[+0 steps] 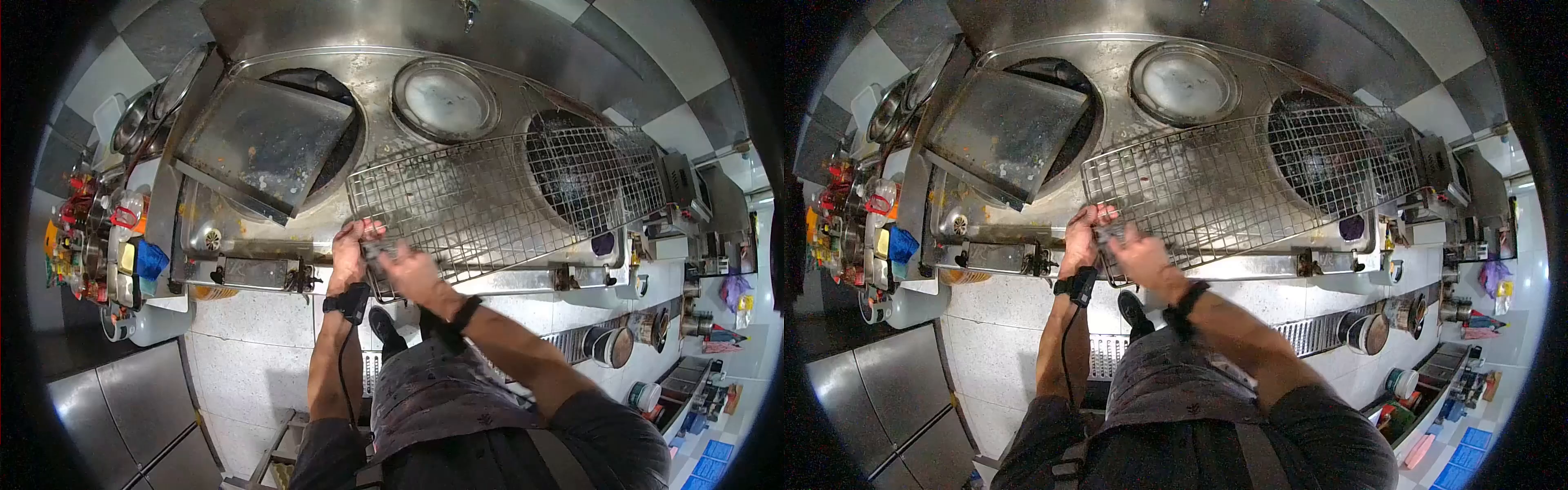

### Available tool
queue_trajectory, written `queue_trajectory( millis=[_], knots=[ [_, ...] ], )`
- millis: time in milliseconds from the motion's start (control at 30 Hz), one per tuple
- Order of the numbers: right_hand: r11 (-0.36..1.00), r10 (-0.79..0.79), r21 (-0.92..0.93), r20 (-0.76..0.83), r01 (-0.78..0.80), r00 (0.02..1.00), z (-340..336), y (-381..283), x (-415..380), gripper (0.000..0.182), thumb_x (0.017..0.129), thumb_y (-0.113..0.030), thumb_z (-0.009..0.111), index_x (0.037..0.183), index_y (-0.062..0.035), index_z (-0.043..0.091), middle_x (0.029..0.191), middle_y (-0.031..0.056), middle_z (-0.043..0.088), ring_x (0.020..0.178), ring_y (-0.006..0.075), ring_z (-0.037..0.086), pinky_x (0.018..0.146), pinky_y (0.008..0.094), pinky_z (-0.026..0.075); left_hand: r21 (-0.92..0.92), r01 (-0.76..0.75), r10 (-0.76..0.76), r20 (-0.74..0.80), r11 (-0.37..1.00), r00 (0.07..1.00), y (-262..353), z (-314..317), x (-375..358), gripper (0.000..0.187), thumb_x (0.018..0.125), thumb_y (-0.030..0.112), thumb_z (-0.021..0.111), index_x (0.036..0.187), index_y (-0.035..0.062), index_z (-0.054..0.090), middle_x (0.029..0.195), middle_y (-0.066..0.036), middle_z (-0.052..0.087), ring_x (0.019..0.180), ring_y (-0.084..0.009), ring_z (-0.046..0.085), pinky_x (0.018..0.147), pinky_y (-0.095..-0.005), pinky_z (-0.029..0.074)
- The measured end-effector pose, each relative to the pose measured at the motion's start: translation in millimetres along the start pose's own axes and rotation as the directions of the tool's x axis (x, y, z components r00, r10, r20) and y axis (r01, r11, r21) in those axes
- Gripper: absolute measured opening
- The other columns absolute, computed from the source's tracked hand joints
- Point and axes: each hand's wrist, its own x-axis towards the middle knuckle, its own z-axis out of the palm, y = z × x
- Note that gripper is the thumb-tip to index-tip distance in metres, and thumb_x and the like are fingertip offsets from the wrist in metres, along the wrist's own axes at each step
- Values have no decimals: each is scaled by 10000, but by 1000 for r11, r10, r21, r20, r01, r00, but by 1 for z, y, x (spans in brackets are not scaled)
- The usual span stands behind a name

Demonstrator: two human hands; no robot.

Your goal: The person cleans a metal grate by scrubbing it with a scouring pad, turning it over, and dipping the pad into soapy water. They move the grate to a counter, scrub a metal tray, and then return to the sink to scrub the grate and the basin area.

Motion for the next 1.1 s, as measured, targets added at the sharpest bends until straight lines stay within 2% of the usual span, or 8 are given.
queue_trajectory(
  millis=[300, 400, 533, 700, 767, 867, 967, 1100],
  knots=[
    [802, 556, -271, 12, -533, 831, -106, 152, -63, 316, 920, -204, 656, 1224, -121, 632, 1270, 328, 663, 1004, 439, 737, 778, 542, 609, -4, -5, 5, 7, 1000, 1000, -12, 16, 3, 237, 1088, 175, 617, 1161, -44, 667, 1157, -227, 757, 990, -346, 782, 807, -405, 664],
    [923, 257, -285, -39, -258, 966, -38, 94, -39, 231, 876, -129, 653, 1106, -138, 633, 1108, 176, 711, 1034, 346, 731, 697, 508, 607, 0, -10, 10, -10, 1000, 1000, -11, 21, 5, 235, 1079, 181, 634, 1140, -43, 673, 1131, -228, 759, 981, -354, 783, 820, -425, 666],
    [993, -80, -109, -269, 52, 960, -3, -8, -6, 248, 865, -142, 655, 1109, -105, 677, 1052, 200, 652, 641, 271, 718, 564, 441, 590, 20, -22, 22, 0, 1000, 1000, -13, 12, 12, 236, 1064, 194, 663, 1125, -33, 683, 1115, -214, 768, 970, -347, 783, 820, -412, 660],
    [993, 117, 3, 174, -119, 978, -33, 74, -65, 243, 883, -225, 682, 1106, -128, 674, 1043, 232, 671, 856, 343, 753, 639, 478, 610, 24, -14, 15, -37, 1000, 999, -7, 18, 5, 232, 1043, 191, 693, 1145, -17, 694, 1119, -199, 776, 964, -340, 787, 785, -389, 641],
    [974, -86, -211, -10, 82, 996, -80, 135, -91, 282, 865, -241, 704, 1123, -136, 665, 1132, 265, 686, 871, 354, 751, 649, 491, 612, 3, -46, 46, -14, 999, 999, -12, 13, 6, 216, 1042, 191, 695, 1127, -7, 696, 1121, -196, 777, 961, -333, 791, 769, -386, 643],
    [959, 43, -275, -82, -64, 996, -96, 174, -105, 303, 831, -208, 712, 1124, -150, 666, 1204, 298, 682, 871, 357, 751, 650, 484, 612, 36, -74, 75, -37, 997, 996, -12, 17, 2, 206, 1046, 197, 690, 1110, 2, 694, 1113, -187, 779, 963, -318, 790, 783, -384, 644],
    [961, 187, -179, -135, -209, 973, -67, 143, -84, 271, 822, -139, 692, 1089, -152, 652, 1092, 247, 675, 846, 352, 736, 634, 486, 602, 93, -62, 67, -61, 994, 996, -9, 21, 2, 197, 1050, 189, 686, 1112, 3, 690, 1104, -176, 781, 952, -306, 791, 767, -361, 636],
    [998, -58, -29, -173, 53, 983, -25, 39, -45, 125, 888, -216, 673, 985, -138, 657, 917, 153, 631, 627, 311, 658, 519, 459, 560, 164, -27, 45, -108, 986, 993, -8, 24, 1, 226, 1055, 203, 682, 1141, -5, 687, 1114, -169, 781, 971, -290, 789, 767, -346, 624]
  ],
)
